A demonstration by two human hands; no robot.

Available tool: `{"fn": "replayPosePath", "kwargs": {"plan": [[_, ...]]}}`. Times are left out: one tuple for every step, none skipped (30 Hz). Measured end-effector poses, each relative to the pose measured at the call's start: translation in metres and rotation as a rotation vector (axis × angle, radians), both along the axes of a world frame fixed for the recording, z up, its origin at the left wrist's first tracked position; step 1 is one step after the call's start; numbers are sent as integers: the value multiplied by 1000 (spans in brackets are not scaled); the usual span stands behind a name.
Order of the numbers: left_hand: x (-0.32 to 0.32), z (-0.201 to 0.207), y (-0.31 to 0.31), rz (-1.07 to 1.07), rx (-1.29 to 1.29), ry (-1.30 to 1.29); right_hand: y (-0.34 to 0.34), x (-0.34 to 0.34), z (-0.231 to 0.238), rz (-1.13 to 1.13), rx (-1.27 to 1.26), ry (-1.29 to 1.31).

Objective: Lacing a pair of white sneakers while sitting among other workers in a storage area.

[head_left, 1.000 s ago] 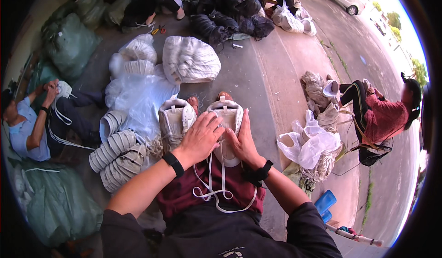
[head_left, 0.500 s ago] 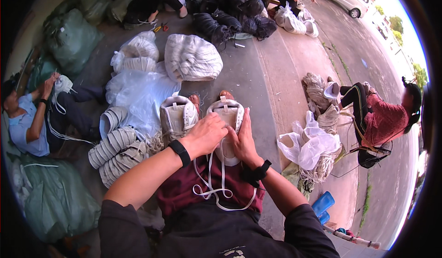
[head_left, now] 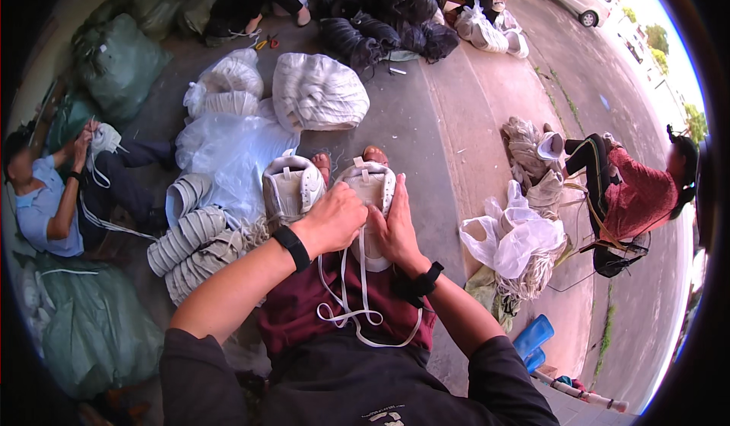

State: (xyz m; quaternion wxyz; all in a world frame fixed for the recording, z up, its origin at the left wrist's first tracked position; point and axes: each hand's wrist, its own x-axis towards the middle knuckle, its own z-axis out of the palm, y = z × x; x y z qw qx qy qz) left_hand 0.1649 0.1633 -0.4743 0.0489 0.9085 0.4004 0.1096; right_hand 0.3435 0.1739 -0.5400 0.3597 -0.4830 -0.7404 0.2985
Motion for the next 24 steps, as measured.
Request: {"fn": "replayPosePath", "kwargs": {"plan": [[1,0,0,8,-16,-6,0,0,-1,1,14,1],[2,0,0,6,-17,-5,1,0,0,-1,13,1],[4,1,0,28,-6,19,1,-1,1,-10,22,-4],[6,1,0,50,5,44,2,-1,1,-19,31,-9],[7,3,-1,49,3,45,2,-3,1,-20,29,-7],[7,6,-3,88,-14,81,3,-5,1,-28,25,5],[8,8,-3,126,-31,118,3,-7,1,-36,21,16],[7,6,-5,127,-32,120,2,-9,2,-38,19,14],[6,3,-6,155,-4,96,2,-9,1,-38,18,15],[5,0,-7,182,24,71,1,-10,0,-41,25,3],[4,1,-7,182,24,73,0,-10,0,-45,32,-10],[4,2,-6,211,-45,55,-1,-11,0,-45,32,-9],[3,3,-4,240,-114,37,-3,-11,0,-49,35,-29],[3,4,-3,241,-114,37,-4,-11,1,-53,40,-51],[2,5,-2,250,-156,54,-5,-12,1,-51,41,-51],[2,7,-1,259,-198,71,-6,-12,0,-52,42,-56],[3,8,-1,259,-198,70,-6,-12,0,-54,43,-63],[4,9,0,263,-202,89,-7,-12,0,-54,43,-64],[5,10,0,267,-205,108,-7,-12,0,-55,40,-74],[5,10,0,269,-204,107,-8,-13,0,-54,38,-82],[5,8,0,293,-197,115,-8,-15,0,-51,39,-82],[5,8,0,318,-190,124,-8,-16,1,-52,47,-86],[7,9,1,319,-190,122,-9,-17,1,-54,56,-90],[8,10,3,341,-229,154,-9,-17,1,-52,56,-91]]}}
